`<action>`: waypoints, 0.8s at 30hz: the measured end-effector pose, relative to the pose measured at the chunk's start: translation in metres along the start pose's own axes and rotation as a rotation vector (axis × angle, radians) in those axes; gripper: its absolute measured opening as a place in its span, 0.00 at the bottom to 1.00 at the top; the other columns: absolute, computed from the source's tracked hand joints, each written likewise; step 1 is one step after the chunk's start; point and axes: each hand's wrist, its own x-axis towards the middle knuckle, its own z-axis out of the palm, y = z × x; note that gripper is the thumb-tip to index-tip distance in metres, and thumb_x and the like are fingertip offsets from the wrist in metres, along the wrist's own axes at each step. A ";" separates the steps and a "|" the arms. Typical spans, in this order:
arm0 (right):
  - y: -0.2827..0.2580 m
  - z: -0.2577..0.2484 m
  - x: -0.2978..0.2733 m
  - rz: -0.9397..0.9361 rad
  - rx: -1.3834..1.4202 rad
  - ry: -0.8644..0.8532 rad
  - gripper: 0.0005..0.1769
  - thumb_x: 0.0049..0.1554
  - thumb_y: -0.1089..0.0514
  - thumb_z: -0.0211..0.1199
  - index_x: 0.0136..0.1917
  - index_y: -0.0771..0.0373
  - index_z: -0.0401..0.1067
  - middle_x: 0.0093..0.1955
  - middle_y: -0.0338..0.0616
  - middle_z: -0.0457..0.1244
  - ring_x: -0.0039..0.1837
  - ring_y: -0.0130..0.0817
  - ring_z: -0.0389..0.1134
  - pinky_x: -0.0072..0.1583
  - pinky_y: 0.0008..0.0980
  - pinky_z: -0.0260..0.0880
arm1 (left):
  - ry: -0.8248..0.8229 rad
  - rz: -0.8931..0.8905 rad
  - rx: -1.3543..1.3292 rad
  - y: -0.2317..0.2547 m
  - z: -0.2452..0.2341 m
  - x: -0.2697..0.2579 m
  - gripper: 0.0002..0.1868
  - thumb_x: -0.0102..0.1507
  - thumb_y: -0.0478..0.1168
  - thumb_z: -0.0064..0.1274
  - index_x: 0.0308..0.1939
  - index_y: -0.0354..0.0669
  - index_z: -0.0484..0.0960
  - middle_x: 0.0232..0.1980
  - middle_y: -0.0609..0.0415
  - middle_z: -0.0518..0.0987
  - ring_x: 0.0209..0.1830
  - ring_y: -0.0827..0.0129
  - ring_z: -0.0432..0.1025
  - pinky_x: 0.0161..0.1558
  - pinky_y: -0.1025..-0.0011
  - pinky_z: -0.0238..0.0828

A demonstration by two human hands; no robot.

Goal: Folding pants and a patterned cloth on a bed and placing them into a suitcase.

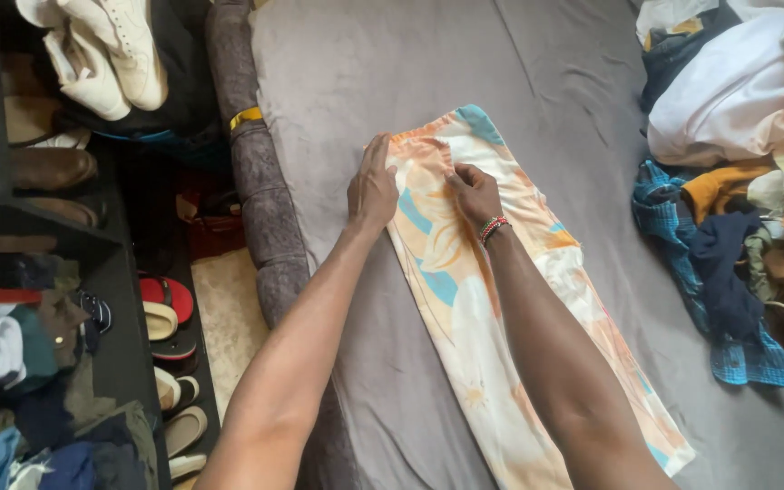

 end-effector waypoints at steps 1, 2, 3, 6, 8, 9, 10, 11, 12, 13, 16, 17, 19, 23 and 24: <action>0.005 0.001 0.005 -0.003 0.002 0.009 0.15 0.63 0.57 0.62 0.61 0.66 0.75 0.52 0.39 0.70 0.51 0.21 0.68 0.54 0.24 0.69 | -0.003 0.007 -0.005 -0.005 -0.001 0.004 0.31 0.61 0.32 0.53 0.69 0.32 0.66 0.68 0.35 0.71 0.61 0.43 0.71 0.52 0.57 0.72; 0.007 0.001 0.012 0.009 0.038 -0.010 0.12 0.62 0.59 0.63 0.57 0.66 0.77 0.49 0.38 0.70 0.48 0.21 0.68 0.51 0.24 0.69 | -0.055 -0.120 -0.028 -0.009 -0.002 0.009 0.27 0.64 0.32 0.52 0.67 0.34 0.69 0.63 0.39 0.74 0.58 0.45 0.73 0.52 0.57 0.73; 0.009 0.002 0.018 0.021 0.074 -0.029 0.10 0.62 0.60 0.63 0.53 0.67 0.78 0.46 0.37 0.71 0.44 0.21 0.68 0.48 0.24 0.69 | -0.109 -0.246 -0.053 -0.012 -0.004 0.013 0.22 0.66 0.33 0.52 0.65 0.36 0.72 0.58 0.43 0.77 0.54 0.47 0.75 0.51 0.57 0.73; 0.018 0.003 0.042 -0.016 0.059 -0.053 0.08 0.62 0.60 0.66 0.49 0.68 0.79 0.43 0.38 0.70 0.42 0.20 0.66 0.46 0.23 0.67 | -0.099 -0.327 -0.062 -0.020 -0.014 0.023 0.11 0.66 0.33 0.53 0.53 0.39 0.80 0.52 0.46 0.79 0.52 0.48 0.76 0.51 0.57 0.74; 0.005 0.008 0.044 -0.004 0.052 -0.076 0.08 0.61 0.60 0.66 0.48 0.68 0.79 0.42 0.38 0.70 0.42 0.20 0.66 0.46 0.23 0.68 | -0.085 -0.351 -0.064 -0.022 -0.024 0.028 0.09 0.66 0.33 0.54 0.50 0.38 0.80 0.49 0.47 0.79 0.50 0.50 0.76 0.50 0.58 0.74; -0.001 0.010 0.044 0.014 0.044 -0.093 0.08 0.61 0.59 0.67 0.48 0.67 0.79 0.42 0.37 0.70 0.42 0.20 0.66 0.46 0.23 0.69 | -0.078 -0.377 -0.069 -0.022 -0.028 0.030 0.08 0.65 0.34 0.55 0.47 0.37 0.80 0.46 0.47 0.78 0.48 0.51 0.76 0.48 0.58 0.73; -0.006 0.014 0.045 0.012 0.047 -0.096 0.08 0.61 0.59 0.67 0.48 0.67 0.79 0.42 0.37 0.70 0.42 0.20 0.66 0.46 0.23 0.69 | -0.076 -0.376 -0.064 -0.026 -0.030 0.030 0.08 0.65 0.34 0.55 0.47 0.37 0.80 0.46 0.47 0.78 0.48 0.51 0.76 0.48 0.58 0.73; -0.012 0.017 0.045 0.034 0.006 -0.104 0.08 0.60 0.59 0.67 0.48 0.67 0.79 0.41 0.37 0.70 0.41 0.20 0.67 0.46 0.23 0.69 | -0.077 -0.393 -0.051 -0.029 -0.032 0.030 0.08 0.64 0.35 0.56 0.46 0.36 0.80 0.45 0.47 0.78 0.47 0.52 0.76 0.48 0.58 0.74; -0.017 0.019 0.044 0.057 -0.036 -0.110 0.09 0.60 0.58 0.68 0.48 0.67 0.79 0.41 0.36 0.70 0.41 0.20 0.67 0.45 0.23 0.69 | -0.080 -0.410 -0.038 -0.031 -0.033 0.030 0.08 0.64 0.35 0.57 0.45 0.35 0.81 0.44 0.47 0.78 0.46 0.53 0.76 0.48 0.58 0.74; -0.018 0.023 0.044 0.057 -0.034 -0.112 0.09 0.60 0.58 0.68 0.48 0.67 0.79 0.41 0.36 0.70 0.41 0.20 0.67 0.45 0.23 0.69 | -0.079 -0.410 -0.035 -0.032 -0.033 0.027 0.08 0.64 0.35 0.57 0.45 0.35 0.81 0.44 0.47 0.78 0.46 0.53 0.76 0.48 0.58 0.74; -0.015 0.021 0.045 0.079 -0.126 -0.068 0.09 0.59 0.58 0.68 0.48 0.68 0.80 0.41 0.37 0.71 0.40 0.20 0.67 0.44 0.24 0.70 | -0.033 -0.358 0.017 -0.019 -0.017 0.014 0.15 0.63 0.30 0.51 0.54 0.32 0.77 0.54 0.42 0.75 0.48 0.54 0.76 0.49 0.61 0.76; -0.009 0.019 0.049 0.055 -0.085 -0.091 0.09 0.59 0.59 0.69 0.48 0.68 0.80 0.41 0.37 0.71 0.41 0.20 0.68 0.44 0.23 0.71 | -0.110 -0.122 0.093 -0.007 -0.008 0.007 0.17 0.65 0.33 0.52 0.58 0.34 0.76 0.60 0.43 0.74 0.57 0.54 0.72 0.59 0.60 0.71; -0.001 0.015 0.055 0.029 -0.047 -0.125 0.09 0.58 0.60 0.69 0.49 0.69 0.80 0.42 0.37 0.71 0.41 0.19 0.69 0.45 0.21 0.72 | -0.178 0.106 0.174 0.013 0.008 -0.009 0.20 0.66 0.37 0.54 0.62 0.36 0.75 0.66 0.44 0.72 0.66 0.54 0.69 0.69 0.59 0.66; -0.001 -0.004 0.056 0.013 -0.058 -0.124 0.11 0.61 0.56 0.66 0.53 0.64 0.80 0.45 0.36 0.70 0.43 0.21 0.65 0.45 0.25 0.64 | -0.432 0.056 0.235 0.033 0.031 -0.028 0.49 0.59 0.61 0.54 0.77 0.38 0.58 0.79 0.44 0.56 0.81 0.51 0.45 0.78 0.52 0.37; -0.006 -0.012 0.057 -0.034 -0.057 -0.098 0.13 0.59 0.56 0.66 0.55 0.61 0.79 0.48 0.35 0.72 0.47 0.20 0.69 0.50 0.25 0.67 | -0.507 0.018 0.301 0.036 0.035 -0.027 0.57 0.57 0.71 0.51 0.80 0.42 0.52 0.82 0.45 0.49 0.83 0.50 0.37 0.78 0.48 0.27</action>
